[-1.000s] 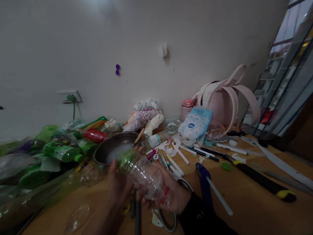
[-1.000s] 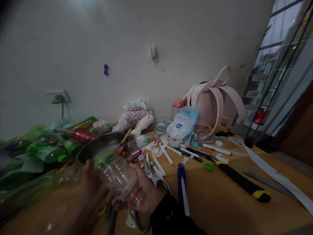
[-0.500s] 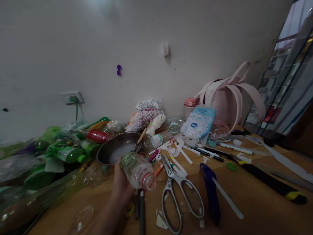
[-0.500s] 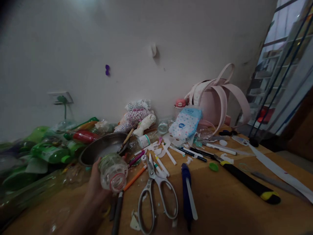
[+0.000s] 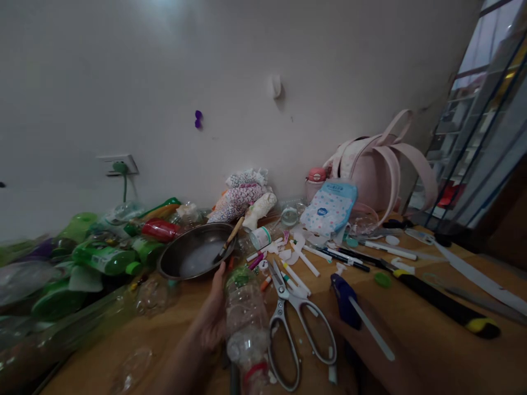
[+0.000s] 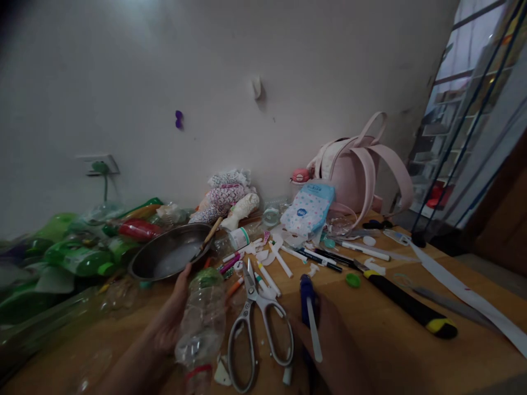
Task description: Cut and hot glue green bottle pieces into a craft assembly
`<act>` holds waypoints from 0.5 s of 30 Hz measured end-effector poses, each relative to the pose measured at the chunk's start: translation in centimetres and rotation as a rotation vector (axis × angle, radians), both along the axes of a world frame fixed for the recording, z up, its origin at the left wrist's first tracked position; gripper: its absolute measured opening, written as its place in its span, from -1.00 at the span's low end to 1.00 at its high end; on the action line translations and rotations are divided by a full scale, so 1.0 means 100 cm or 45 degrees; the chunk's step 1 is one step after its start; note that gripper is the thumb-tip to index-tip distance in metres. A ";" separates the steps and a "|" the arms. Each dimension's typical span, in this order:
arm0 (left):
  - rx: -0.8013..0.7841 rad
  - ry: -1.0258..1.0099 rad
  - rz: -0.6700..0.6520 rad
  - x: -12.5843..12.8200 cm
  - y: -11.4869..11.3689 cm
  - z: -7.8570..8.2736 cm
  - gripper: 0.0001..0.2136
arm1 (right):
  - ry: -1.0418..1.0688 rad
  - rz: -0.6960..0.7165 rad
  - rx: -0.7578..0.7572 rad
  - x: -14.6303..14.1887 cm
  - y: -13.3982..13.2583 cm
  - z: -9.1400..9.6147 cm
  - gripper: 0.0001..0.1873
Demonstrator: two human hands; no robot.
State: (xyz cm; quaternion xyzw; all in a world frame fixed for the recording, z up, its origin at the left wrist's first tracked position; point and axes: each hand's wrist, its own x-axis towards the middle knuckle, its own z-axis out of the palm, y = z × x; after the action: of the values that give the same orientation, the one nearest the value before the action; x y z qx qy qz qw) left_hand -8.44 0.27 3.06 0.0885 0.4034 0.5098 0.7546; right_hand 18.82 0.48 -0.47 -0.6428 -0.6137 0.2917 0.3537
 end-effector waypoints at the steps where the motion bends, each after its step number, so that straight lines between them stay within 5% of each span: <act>1: 0.012 -0.012 -0.031 0.000 0.000 0.000 -0.46 | -0.009 0.012 -0.012 -0.003 0.003 -0.002 -0.64; 7: 0.070 0.053 -0.082 0.004 0.000 -0.003 -0.50 | 0.074 -0.194 -0.022 -0.024 -0.005 -0.001 -0.53; 11: 0.079 0.103 -0.047 0.011 -0.002 0.001 -0.51 | 0.466 -0.113 -0.062 -0.056 -0.021 0.010 -0.49; 15: 0.099 0.039 -0.019 0.016 -0.004 0.002 -0.52 | 0.572 0.116 -0.054 -0.086 -0.031 0.015 -0.62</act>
State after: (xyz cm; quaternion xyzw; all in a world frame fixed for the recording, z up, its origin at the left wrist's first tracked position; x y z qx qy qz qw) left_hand -6.80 -0.08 3.27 0.1287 0.3940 0.5180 0.7482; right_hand 10.25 -2.66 0.99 -0.5406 -0.5417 0.4560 0.4544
